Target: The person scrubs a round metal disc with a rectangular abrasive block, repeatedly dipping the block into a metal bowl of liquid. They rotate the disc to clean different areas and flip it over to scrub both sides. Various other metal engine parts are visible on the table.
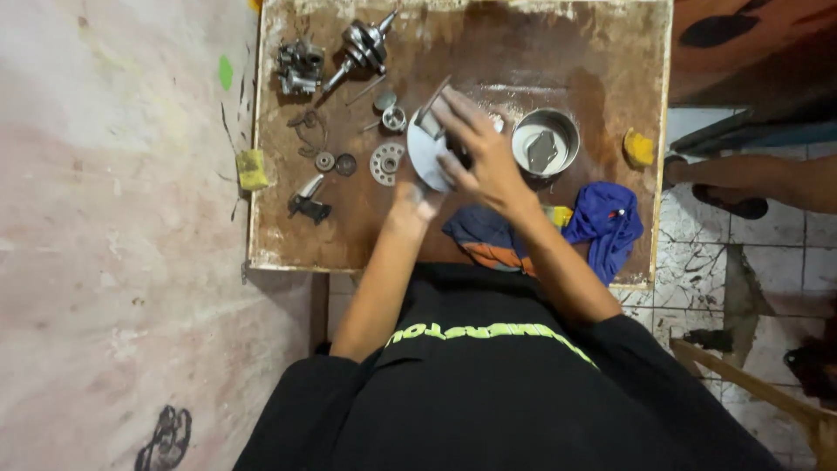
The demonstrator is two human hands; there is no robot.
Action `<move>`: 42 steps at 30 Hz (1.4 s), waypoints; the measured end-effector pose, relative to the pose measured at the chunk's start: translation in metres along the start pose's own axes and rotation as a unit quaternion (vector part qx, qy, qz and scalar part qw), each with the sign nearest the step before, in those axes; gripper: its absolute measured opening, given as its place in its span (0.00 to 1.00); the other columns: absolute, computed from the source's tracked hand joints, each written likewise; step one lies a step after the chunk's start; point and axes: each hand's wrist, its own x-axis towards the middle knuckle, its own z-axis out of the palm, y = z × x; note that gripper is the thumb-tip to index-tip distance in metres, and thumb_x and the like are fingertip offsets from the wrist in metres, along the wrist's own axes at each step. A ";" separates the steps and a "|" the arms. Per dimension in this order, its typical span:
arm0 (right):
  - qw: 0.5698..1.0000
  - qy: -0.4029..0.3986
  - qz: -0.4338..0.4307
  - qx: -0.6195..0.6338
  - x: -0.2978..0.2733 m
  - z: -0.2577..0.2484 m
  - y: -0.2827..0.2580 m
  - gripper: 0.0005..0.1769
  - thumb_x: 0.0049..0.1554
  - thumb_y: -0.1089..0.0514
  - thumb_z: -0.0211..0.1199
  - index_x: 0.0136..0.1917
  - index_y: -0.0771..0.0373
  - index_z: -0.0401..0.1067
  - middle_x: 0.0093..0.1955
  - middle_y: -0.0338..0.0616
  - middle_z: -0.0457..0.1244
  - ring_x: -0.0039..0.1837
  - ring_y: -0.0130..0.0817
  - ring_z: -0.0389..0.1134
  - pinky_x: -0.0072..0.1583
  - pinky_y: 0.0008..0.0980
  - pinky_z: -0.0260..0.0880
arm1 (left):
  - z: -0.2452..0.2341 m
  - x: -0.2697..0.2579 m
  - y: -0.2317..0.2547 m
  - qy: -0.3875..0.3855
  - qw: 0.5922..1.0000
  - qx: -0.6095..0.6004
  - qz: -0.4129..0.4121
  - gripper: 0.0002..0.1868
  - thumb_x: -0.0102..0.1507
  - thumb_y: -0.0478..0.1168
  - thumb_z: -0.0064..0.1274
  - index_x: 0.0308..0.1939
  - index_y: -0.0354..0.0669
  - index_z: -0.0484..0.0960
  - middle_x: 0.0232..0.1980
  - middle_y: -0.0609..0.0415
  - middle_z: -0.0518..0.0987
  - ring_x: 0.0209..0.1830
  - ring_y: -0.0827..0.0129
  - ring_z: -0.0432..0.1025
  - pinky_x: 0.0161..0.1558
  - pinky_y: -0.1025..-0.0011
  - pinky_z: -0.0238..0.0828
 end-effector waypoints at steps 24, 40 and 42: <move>0.991 0.133 0.021 0.006 -0.072 0.009 0.045 0.16 0.55 0.65 0.72 0.57 0.60 0.80 0.62 0.49 0.69 0.64 0.42 0.70 0.69 0.40 0.56 | 0.170 -0.022 0.007 0.151 0.977 0.125 0.083 0.38 0.67 0.68 0.42 0.68 0.43 0.72 0.69 0.47 0.72 0.69 0.51 0.68 0.68 0.45 0.67; 0.931 0.019 0.230 -0.283 -0.133 0.098 0.319 0.18 0.47 0.54 0.74 0.49 0.65 0.79 0.50 0.57 0.69 0.55 0.54 0.68 0.57 0.55 0.65 | 0.111 -0.060 0.025 0.096 0.989 0.063 0.093 0.39 0.65 0.66 0.38 0.73 0.49 0.64 0.74 0.46 0.65 0.74 0.42 0.61 0.66 0.17 0.52; 0.910 -0.120 0.301 -0.259 -0.138 0.114 0.351 0.16 0.49 0.52 0.74 0.46 0.64 0.80 0.49 0.61 0.70 0.54 0.57 0.70 0.59 0.56 0.66 | 0.114 -0.059 0.024 0.053 0.992 0.064 0.094 0.39 0.67 0.65 0.40 0.75 0.46 0.64 0.75 0.44 0.65 0.76 0.42 0.60 0.71 0.19 0.51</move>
